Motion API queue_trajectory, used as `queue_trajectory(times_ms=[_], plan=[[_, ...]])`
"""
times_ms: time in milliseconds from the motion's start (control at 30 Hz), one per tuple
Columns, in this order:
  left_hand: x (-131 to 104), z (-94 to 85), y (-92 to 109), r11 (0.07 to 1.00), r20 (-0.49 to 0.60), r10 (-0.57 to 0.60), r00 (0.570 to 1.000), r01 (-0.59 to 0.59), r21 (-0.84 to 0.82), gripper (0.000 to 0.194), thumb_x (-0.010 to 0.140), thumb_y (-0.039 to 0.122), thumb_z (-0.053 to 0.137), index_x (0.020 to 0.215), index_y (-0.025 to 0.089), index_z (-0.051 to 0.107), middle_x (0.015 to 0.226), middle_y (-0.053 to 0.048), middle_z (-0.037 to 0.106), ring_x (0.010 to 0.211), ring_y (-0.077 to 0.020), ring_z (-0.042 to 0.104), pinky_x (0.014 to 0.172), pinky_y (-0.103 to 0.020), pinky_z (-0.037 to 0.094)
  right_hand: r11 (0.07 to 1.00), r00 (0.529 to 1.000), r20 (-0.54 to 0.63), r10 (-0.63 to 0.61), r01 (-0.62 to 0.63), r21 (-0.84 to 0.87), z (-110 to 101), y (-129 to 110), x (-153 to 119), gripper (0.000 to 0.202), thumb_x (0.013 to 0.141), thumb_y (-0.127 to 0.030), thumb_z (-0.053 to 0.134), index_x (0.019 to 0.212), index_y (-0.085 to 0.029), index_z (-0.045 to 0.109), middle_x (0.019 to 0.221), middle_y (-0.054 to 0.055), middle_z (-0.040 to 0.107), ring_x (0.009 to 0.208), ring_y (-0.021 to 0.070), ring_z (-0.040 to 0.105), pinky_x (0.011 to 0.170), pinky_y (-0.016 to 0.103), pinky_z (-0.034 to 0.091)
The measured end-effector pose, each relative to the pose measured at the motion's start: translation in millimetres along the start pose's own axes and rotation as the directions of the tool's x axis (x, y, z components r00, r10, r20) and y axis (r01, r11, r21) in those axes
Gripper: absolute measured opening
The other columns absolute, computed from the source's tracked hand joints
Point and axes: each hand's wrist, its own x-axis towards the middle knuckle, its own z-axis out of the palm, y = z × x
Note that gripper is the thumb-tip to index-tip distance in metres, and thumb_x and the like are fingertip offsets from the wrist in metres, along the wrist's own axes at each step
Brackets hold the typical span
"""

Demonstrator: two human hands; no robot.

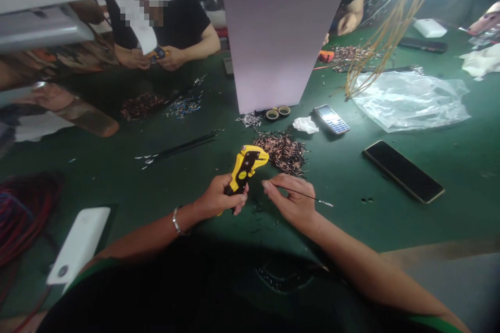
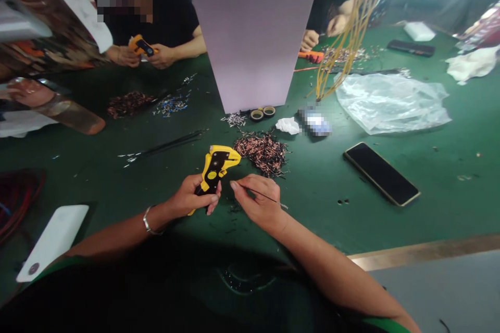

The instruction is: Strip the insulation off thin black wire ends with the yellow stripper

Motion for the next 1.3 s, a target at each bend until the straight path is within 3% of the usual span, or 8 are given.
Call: queue_trajectory(times_ms=[167,300,367,433,567,833,1167,1300], plan=[[2,-0.6,-6,0.998,-0.087,-0.066,0.994,0.067,0.01,0.026,0.072,0.025,0.077,0.08,0.014,0.054,0.049,0.005,0.058,0.035,-0.0083,0.052,0.036,-0.019,0.044,0.999,1.0,0.021,0.012,-0.013,0.042,0,-3,1,0.016,0.087,-0.013,0.064,0.073,-0.019,0.07,0.057,0.001,0.068,0.05,0.013,0.061,0.051,0.026,0.051],[5,-4.1,-7,0.987,0.007,-0.096,0.995,0.096,-0.132,0.024,0.07,0.022,0.075,0.084,0.012,0.057,0.055,0.003,0.06,0.04,-0.0106,0.055,0.039,-0.022,0.048,0.978,0.982,0.028,0.189,-0.191,0.08,-3,-5,3,0.017,0.085,-0.017,0.067,0.069,-0.019,0.071,0.057,0.001,0.068,0.049,0.0124,0.061,0.05,0.027,0.05],[6,-5.9,-5,0.967,0.08,-0.069,0.994,0.086,-0.239,0.025,0.068,0.018,0.074,0.087,0.011,0.06,0.062,0.0,0.063,0.046,-0.0122,0.058,0.044,-0.026,0.052,0.921,0.936,0.008,0.352,-0.348,0.178,-5,-3,4,0.016,0.084,-0.022,0.069,0.068,-0.02,0.072,0.057,0.0,0.068,0.047,0.0121,0.06,0.048,0.027,0.049],[7,-7.1,-3,0.943,0.151,-0.025,0.988,0.073,-0.324,0.027,0.066,0.015,0.072,0.091,0.01,0.061,0.068,-0.002,0.065,0.051,-0.0136,0.06,0.049,-0.028,0.054,0.813,0.861,-0.011,0.508,-0.475,0.337,-7,1,7,0.015,0.081,-0.027,0.072,0.069,-0.02,0.073,0.058,0.001,0.069,0.045,0.012,0.059,0.045,0.027,0.048],[8,-6.5,0,0.918,0.296,0.01,0.955,0.109,-0.382,0.034,0.064,0.013,0.071,0.096,0.011,0.062,0.074,-0.005,0.067,0.059,-0.0157,0.062,0.057,-0.032,0.055,0.61,0.737,-0.01,0.676,-0.552,0.569,-11,6,16,0.015,0.076,-0.031,0.077,0.069,-0.018,0.074,0.056,0.002,0.069,0.045,0.0127,0.058,0.045,0.028,0.047],[4,-0.5,1,0.911,0.376,0.016,0.926,0.141,-0.387,0.037,0.065,0.021,0.075,0.098,0.011,0.061,0.077,-0.006,0.066,0.063,-0.0176,0.063,0.062,-0.035,0.055,0.463,0.687,0.117,0.717,-0.595,0.658,-7,7,18,0.017,0.073,-0.03,0.08,0.066,-0.017,0.073,0.054,0.001,0.068,0.044,0.0114,0.057,0.046,0.025,0.045],[2,0.4,5,0.907,0.382,-0.001,0.924,0.162,-0.389,0.037,0.064,0.019,0.075,0.099,0.012,0.063,0.078,-0.007,0.068,0.064,-0.0184,0.064,0.063,-0.035,0.055,0.394,0.653,0.168,0.739,-0.621,0.678,-6,6,20,0.02,0.07,-0.035,0.082,0.065,-0.018,0.073,0.053,0.0,0.068,0.044,0.0114,0.056,0.047,0.026,0.047],[2,0.6,3,0.911,0.38,-0.006,0.925,0.161,-0.379,0.038,0.064,0.02,0.075,0.1,0.013,0.063,0.078,-0.006,0.068,0.065,-0.0185,0.064,0.064,-0.035,0.055,0.407,0.66,0.169,0.732,-0.623,0.668,-6,4,20,0.02,0.069,-0.035,0.082,0.063,-0.019,0.072,0.053,0.0,0.068,0.045,0.0119,0.057,0.046,0.025,0.045]])
